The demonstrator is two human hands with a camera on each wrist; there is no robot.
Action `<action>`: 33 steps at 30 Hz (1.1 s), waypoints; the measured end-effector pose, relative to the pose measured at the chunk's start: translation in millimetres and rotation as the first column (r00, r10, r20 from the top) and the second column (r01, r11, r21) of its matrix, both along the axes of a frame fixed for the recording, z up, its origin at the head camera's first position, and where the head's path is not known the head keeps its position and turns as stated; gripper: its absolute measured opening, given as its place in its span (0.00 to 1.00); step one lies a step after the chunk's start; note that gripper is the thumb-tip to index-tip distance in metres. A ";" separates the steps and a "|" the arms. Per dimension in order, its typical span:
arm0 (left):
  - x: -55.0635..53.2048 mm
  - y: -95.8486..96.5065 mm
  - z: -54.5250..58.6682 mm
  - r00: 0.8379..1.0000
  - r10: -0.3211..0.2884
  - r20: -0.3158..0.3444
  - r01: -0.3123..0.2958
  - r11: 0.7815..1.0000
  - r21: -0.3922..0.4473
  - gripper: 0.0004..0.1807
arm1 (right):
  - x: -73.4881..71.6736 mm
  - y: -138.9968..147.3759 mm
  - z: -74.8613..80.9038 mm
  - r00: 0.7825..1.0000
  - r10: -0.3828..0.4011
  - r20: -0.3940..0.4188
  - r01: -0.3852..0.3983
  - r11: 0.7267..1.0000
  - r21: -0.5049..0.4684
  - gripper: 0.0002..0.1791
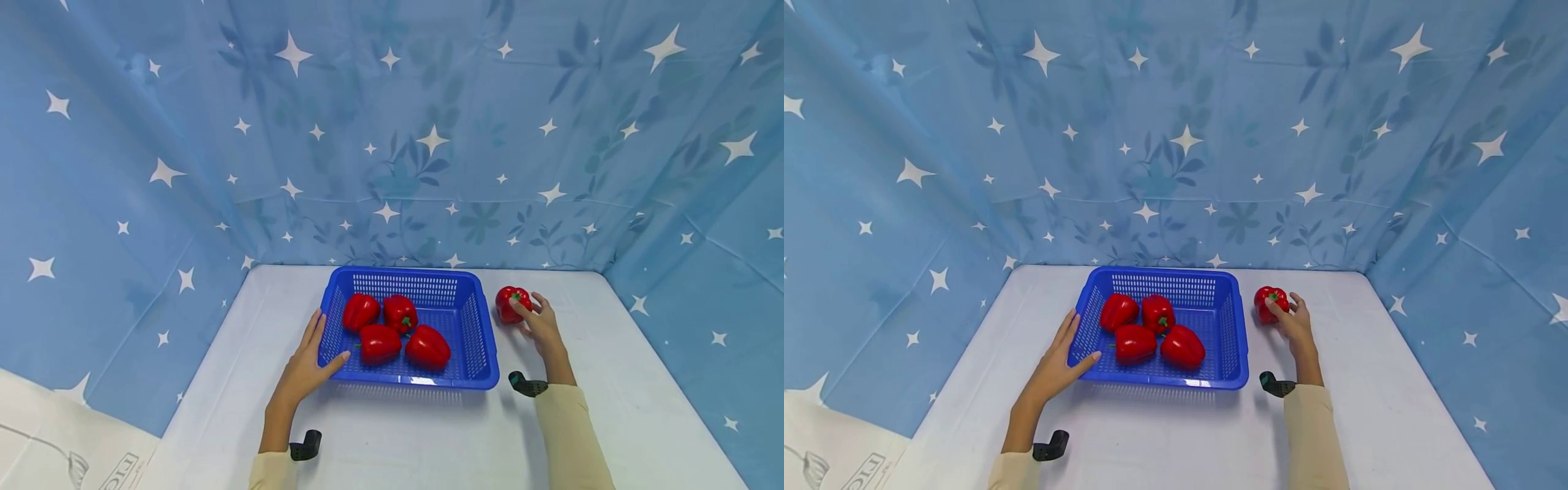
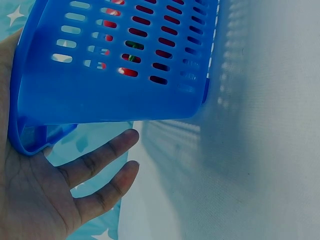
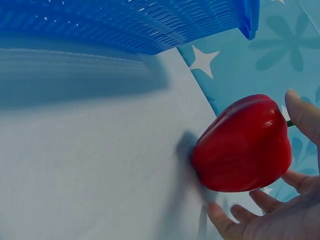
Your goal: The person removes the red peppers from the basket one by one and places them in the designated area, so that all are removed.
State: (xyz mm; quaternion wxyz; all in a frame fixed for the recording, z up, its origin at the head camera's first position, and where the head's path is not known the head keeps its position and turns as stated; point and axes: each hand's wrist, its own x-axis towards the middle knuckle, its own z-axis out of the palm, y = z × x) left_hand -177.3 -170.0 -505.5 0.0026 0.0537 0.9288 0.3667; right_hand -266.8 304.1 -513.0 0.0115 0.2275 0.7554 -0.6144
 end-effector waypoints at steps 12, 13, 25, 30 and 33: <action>-0.7 0.6 -3.2 1.000 0.010 -0.003 -0.010 1.000 -0.004 0.56 | 10.7 9.2 2.8 0.998 -0.055 -0.032 0.057 0.997 0.055 0.52; -0.9 0.8 -3.5 1.000 0.010 -0.005 -0.010 1.000 -0.003 0.56 | 12.0 9.5 3.4 0.996 -0.072 -0.047 0.075 0.995 0.064 0.51; -1.3 1.6 -2.6 1.000 0.010 0.000 -0.010 1.000 -0.004 0.56 | 13.8 3.6 40.0 0.939 -0.223 -0.261 0.264 0.955 0.133 0.46; -1.2 0.8 -1.1 1.000 0.010 -0.001 -0.010 1.000 0.001 0.56 | 14.5 -2.7 57.7 0.927 -0.172 -0.333 0.236 0.959 0.160 0.43; -1.3 0.6 -0.7 1.000 0.006 0.001 -0.006 1.000 0.001 0.56 | 17.1 -7.3 68.3 0.921 -0.104 -0.375 0.189 0.962 0.196 0.42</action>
